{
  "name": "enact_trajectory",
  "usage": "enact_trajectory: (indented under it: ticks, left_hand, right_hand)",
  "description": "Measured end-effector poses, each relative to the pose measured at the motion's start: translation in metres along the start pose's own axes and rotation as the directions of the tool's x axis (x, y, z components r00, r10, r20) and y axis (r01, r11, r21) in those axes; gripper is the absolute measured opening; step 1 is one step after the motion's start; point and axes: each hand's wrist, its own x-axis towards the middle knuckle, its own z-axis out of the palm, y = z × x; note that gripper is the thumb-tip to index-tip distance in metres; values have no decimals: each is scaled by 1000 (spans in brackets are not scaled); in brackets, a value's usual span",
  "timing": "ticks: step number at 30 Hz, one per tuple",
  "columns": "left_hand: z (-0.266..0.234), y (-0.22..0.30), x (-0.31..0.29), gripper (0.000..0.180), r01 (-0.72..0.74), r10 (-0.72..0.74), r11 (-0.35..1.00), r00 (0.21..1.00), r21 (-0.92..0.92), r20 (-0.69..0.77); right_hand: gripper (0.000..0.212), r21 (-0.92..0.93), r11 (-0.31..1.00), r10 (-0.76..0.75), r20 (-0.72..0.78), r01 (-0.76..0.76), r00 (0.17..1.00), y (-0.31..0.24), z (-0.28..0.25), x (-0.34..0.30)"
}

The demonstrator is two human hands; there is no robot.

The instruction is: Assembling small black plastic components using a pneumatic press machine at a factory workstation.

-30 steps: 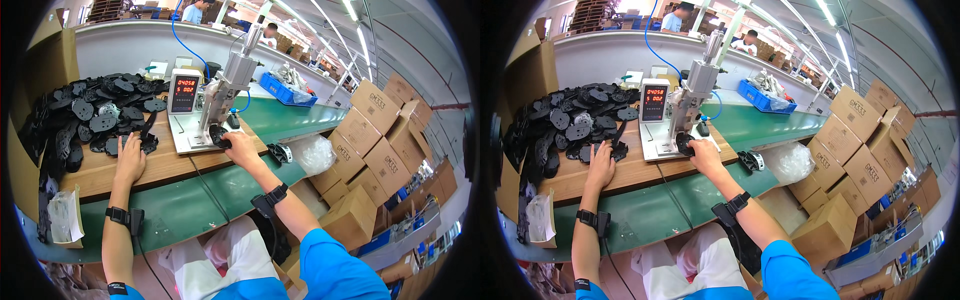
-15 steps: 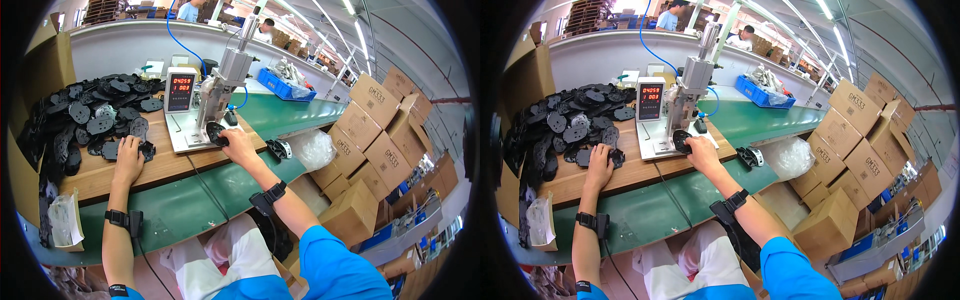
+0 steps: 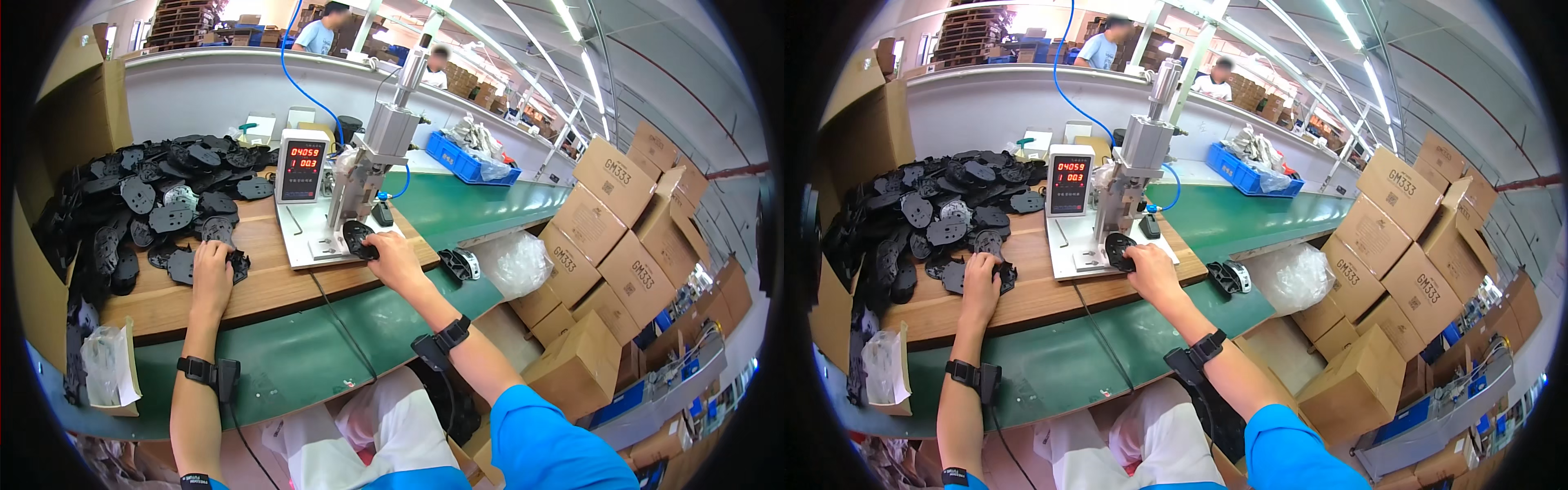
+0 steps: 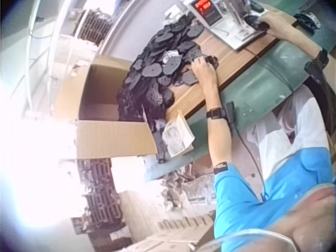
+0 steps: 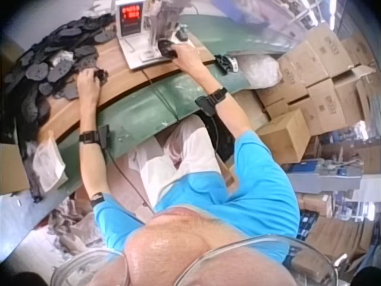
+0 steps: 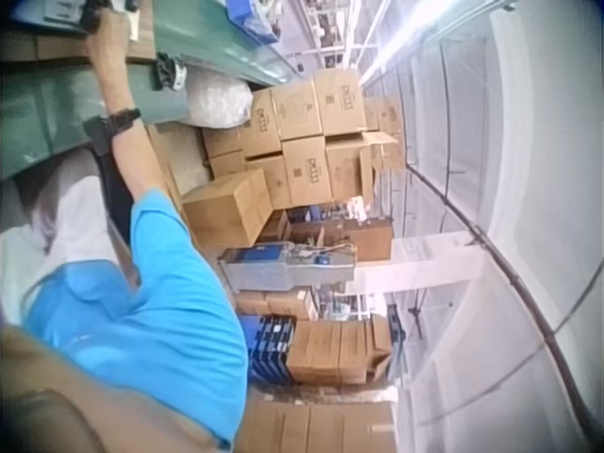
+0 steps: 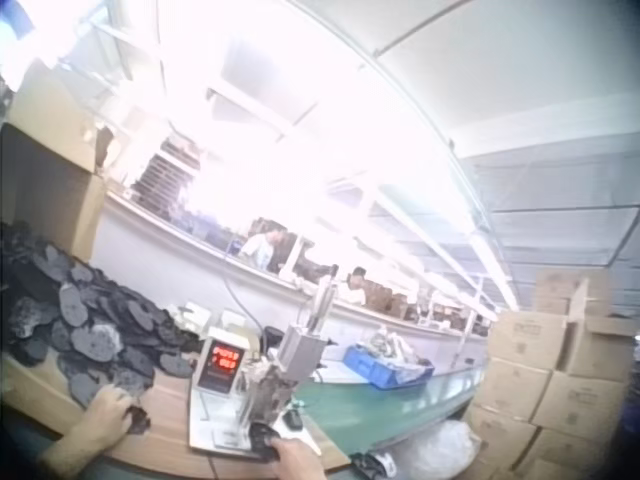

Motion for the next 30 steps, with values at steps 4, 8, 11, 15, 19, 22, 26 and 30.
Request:
enact_trajectory:
  ticks: [4,8,11,15,19,22,26,30]
  left_hand:
    - [-5,19,7,24,-125,131,991,985,54,-110]
    - [-15,36,12,25,-173,199,979,930,110,-309]
    - [-20,44,9,28,-160,173,985,935,68,-310]
    - [-31,71,8,35,-184,164,981,954,-62,-251]
    - [-24,74,4,45,-271,260,962,940,-21,-219]
    - [-17,77,0,44,-310,303,951,940,-21,-155]
    - [-20,91,0,41,-407,414,910,900,81,-137]
    - [-26,106,-1,45,-433,468,875,871,214,-152]
  right_hand:
    - [31,-38,999,-16,-25,15,1000,5,-1,0]
    - [31,-33,999,-23,-29,22,999,1,-1,2]
    - [31,-44,999,13,4,-13,1000,1,-2,0]
    - [31,-42,999,-1,-9,1,1000,6,-3,-1]
    - [30,-31,999,-38,-6,38,999,5,1,3]
    - [28,18,1000,-17,-9,18,1000,7,-7,7]
    - [26,135,991,38,-195,-12,980,11,-29,-2]
    - [38,128,973,-131,-391,195,911,-15,-55,-85]
